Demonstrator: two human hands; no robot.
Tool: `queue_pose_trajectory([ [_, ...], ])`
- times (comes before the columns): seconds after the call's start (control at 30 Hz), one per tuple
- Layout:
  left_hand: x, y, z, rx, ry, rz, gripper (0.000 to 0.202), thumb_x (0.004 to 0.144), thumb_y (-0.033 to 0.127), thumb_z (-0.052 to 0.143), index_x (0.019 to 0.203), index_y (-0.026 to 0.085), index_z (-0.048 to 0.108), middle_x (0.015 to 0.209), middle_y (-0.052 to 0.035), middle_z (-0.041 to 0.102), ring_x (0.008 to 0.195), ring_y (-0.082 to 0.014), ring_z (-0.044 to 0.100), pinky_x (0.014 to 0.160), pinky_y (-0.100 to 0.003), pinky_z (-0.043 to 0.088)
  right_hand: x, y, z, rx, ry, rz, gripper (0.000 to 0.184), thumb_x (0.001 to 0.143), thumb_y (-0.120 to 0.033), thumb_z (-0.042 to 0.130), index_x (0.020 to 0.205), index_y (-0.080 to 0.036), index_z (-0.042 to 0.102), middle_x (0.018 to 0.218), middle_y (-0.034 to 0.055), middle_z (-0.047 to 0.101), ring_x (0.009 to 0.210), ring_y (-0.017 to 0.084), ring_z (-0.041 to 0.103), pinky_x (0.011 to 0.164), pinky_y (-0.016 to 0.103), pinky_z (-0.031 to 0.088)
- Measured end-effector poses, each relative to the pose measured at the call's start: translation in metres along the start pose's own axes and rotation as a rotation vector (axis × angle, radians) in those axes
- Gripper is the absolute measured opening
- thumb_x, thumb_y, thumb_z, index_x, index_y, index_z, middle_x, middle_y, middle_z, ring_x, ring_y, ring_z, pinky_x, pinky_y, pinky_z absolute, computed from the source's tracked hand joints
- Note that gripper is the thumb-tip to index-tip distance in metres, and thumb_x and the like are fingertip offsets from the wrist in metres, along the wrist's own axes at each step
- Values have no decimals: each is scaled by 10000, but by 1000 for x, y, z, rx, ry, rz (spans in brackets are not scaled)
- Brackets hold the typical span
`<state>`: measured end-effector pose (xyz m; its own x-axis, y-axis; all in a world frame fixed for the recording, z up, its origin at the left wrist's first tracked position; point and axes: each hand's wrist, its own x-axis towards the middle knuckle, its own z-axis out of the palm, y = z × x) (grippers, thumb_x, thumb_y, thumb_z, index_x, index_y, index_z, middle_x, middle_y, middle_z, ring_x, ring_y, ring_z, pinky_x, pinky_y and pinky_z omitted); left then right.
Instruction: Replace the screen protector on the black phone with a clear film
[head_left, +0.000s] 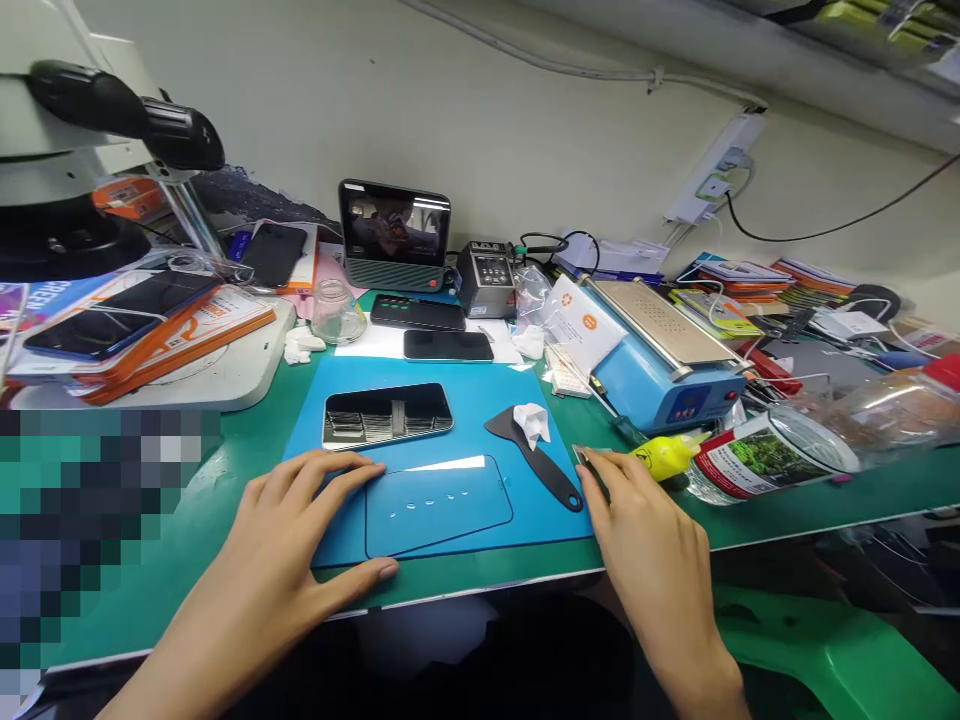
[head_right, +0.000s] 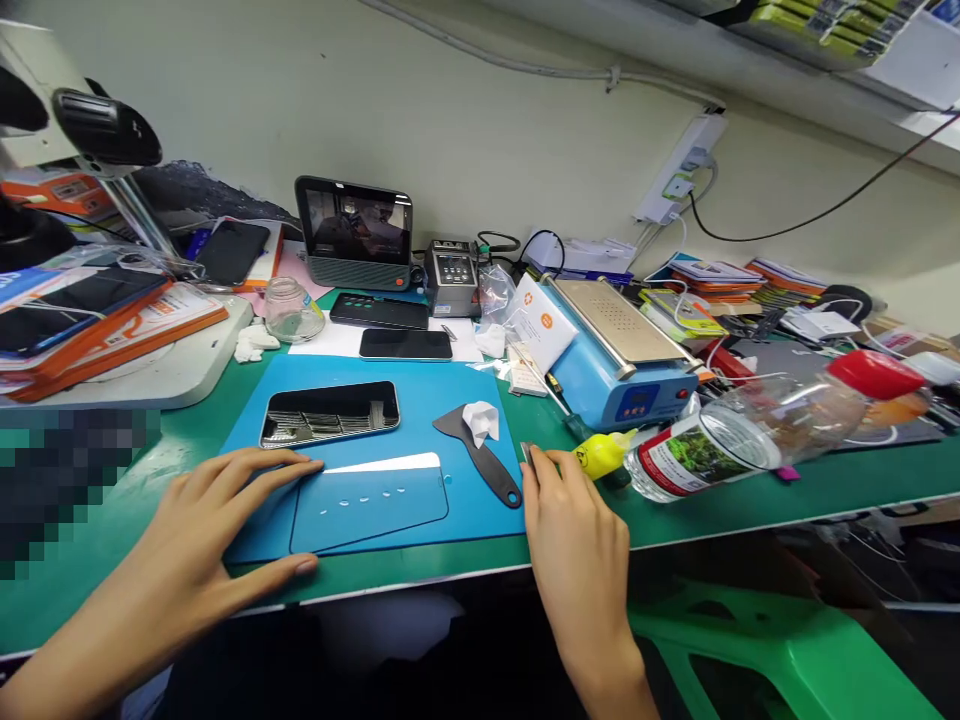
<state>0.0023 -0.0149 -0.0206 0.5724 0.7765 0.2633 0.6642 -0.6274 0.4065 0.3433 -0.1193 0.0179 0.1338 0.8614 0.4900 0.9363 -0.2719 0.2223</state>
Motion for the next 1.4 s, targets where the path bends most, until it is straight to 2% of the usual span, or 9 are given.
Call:
queue_pose_trajectory([
  [0.2,3,7,-5,-22,-3,-11,597,970,614,736,1502,399,568,1499,-55,659,1406,-373,555,1128,-576,433,10,3,1,-108,-67,17,259,1093,-213,534,1202,-178,767,1077,52,798,592,162,683,485,332,363],
  [0.47,2,6,-7,-66,-16,-23,625,963,597,758,1514,400,538,1548,-32,622,1424,-356,519,1155,-579,416,18,6,2,-138,-47,-70,235,1083,-183,512,1164,-156,731,1034,52,768,661,206,701,462,341,355],
  [0.7,2,8,-10,-124,-37,-57,603,958,570,771,1494,387,564,1560,-30,613,1452,-350,493,1165,-551,422,12,3,-4,-44,17,23,288,1101,-290,466,1126,-189,734,1035,73,759,630,217,635,488,350,332],
  [0.77,2,9,-11,-127,-37,-65,602,954,574,775,1487,384,570,1556,-27,614,1449,-350,496,1166,-548,422,10,-1,-10,76,40,32,313,1120,-334,462,1169,-197,739,1086,78,767,679,223,659,540,366,395],
  [0.87,3,10,-12,-123,-34,-66,606,958,577,773,1485,367,561,1552,-37,615,1450,-347,497,1173,-540,412,12,-19,-22,478,66,22,243,1127,-367,549,1207,-264,754,1160,39,777,863,214,724,712,347,511],
  [1.0,3,12,-13,-108,-17,-68,621,941,569,803,1451,335,535,1559,-53,595,1462,-337,489,1180,-523,394,26,-61,-31,918,-92,-54,110,1086,-294,676,1127,-322,774,1102,-35,776,832,140,708,730,262,532],
  [1.1,4,12,-13,-106,-21,-53,688,911,541,846,1465,342,490,1545,-43,597,1464,-330,486,1185,-510,381,37,-90,-29,998,-196,-87,135,1098,-247,655,1142,-305,769,1070,-44,758,777,109,660,728,249,521],
  [1.2,4,12,-14,-114,-33,-47,721,910,482,857,1491,352,450,1511,-29,623,1441,-320,503,1164,-489,394,39,-106,-25,957,-175,-47,203,1112,-248,630,1282,-283,735,1025,-28,727,782,113,634,756,262,514],
  [1.4,2,13,-15,-109,-38,-57,672,958,491,806,1500,350,434,1521,-29,612,1445,-306,488,1160,-470,379,25,-95,-22,963,-131,108,163,1114,-293,624,1168,-313,776,995,-41,728,773,101,625,728,241,513],
])
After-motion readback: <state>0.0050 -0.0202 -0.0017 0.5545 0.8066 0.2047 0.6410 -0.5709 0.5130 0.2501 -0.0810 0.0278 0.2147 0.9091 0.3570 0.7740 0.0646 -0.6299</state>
